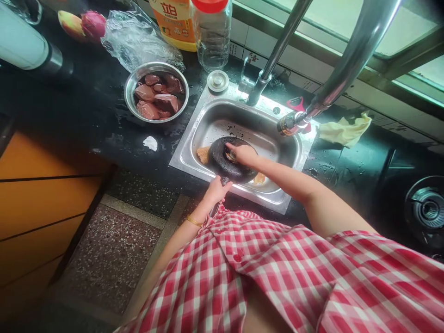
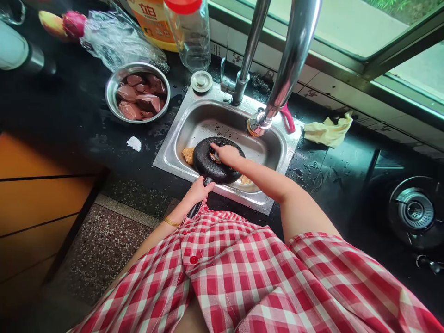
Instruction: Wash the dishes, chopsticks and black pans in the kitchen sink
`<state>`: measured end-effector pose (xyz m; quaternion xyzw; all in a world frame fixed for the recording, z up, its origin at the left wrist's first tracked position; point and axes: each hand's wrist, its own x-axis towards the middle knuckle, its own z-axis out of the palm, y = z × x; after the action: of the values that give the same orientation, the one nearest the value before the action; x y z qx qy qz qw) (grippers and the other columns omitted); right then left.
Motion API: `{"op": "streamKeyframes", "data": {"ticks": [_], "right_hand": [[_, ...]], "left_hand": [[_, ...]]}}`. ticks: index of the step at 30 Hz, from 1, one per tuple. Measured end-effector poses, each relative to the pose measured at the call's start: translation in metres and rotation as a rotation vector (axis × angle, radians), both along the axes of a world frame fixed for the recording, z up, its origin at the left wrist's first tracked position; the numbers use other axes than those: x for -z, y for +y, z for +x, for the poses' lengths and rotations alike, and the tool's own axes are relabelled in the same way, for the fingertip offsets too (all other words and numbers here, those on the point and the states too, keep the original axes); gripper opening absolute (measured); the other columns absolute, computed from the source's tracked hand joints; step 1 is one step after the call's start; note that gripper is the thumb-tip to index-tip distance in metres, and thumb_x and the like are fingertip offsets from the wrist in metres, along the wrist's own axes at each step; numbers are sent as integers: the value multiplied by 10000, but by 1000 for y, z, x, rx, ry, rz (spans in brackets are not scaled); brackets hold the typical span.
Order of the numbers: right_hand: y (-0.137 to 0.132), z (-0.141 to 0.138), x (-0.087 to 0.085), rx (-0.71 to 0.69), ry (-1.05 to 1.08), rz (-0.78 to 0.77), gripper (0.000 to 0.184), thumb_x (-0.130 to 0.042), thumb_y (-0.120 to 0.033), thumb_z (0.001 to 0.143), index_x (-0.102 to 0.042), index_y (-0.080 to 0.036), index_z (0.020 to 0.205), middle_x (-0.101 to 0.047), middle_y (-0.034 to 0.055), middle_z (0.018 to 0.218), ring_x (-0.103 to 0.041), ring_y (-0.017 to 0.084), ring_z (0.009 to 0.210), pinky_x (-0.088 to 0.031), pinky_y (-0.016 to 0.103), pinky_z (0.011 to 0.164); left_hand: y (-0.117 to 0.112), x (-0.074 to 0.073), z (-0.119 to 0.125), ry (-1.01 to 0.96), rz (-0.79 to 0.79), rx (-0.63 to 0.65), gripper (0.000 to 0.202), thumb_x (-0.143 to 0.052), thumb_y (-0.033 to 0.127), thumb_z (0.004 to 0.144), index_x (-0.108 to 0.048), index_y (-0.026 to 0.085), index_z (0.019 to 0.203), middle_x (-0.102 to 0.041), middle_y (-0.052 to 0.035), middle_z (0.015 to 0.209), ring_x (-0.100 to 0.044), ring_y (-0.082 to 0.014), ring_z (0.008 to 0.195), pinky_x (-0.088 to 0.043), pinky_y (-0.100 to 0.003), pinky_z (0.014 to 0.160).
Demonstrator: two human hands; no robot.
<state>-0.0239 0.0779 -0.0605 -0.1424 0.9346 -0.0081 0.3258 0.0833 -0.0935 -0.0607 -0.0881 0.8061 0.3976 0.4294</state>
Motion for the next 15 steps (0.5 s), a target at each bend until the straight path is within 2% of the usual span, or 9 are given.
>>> {"op": "streamKeyframes", "data": {"ticks": [3, 6, 8, 12, 15], "right_hand": [[0, -9, -2, 91, -12, 48, 614, -370, -198, 917, -237, -235, 1515, -653, 165, 1155, -643, 275, 1003, -474, 325, 767], [-7, -12, -4, 11, -6, -78, 632, -377, -190, 917, -207, -293, 1517, -664, 121, 1142, -646, 244, 982, -476, 306, 768], [-8, -12, -2, 14, 2, -90, 635, -380, -199, 924, -185, -302, 1520, -660, 117, 1150, -640, 240, 993, -473, 305, 784], [4, -14, 4, 162, -36, 50, 598, -377, -179, 932, -238, -199, 1513, -621, 191, 1198, -621, 260, 1044, -454, 307, 814], [5, -13, 6, 100, -33, -36, 608, -378, -196, 936, -211, -210, 1520, -618, 173, 1220, -616, 247, 1058, -452, 305, 836]], "left_hand": [[0, -2, 0, -24, -6, 14, 386, -522, 488, 858, -444, 153, 1033, -591, -5, 630, -549, -119, 380, -404, -204, 395], [1, -4, -1, -31, -24, -3, 369, -523, 479, 858, -448, 157, 1023, -591, -4, 637, -542, -114, 370, -405, -205, 398], [1, -4, 0, -19, -27, -8, 370, -524, 483, 857, -451, 159, 1020, -586, 0, 629, -541, -115, 366, -403, -206, 399], [2, -4, 1, -24, 5, -8, 351, -529, 464, 858, -451, 158, 1011, -561, 16, 594, -534, -122, 353, -384, -205, 381], [2, -4, 1, -16, 10, -29, 335, -533, 455, 857, -450, 163, 998, -541, 29, 567, -531, -124, 345, -379, -201, 372]]}}
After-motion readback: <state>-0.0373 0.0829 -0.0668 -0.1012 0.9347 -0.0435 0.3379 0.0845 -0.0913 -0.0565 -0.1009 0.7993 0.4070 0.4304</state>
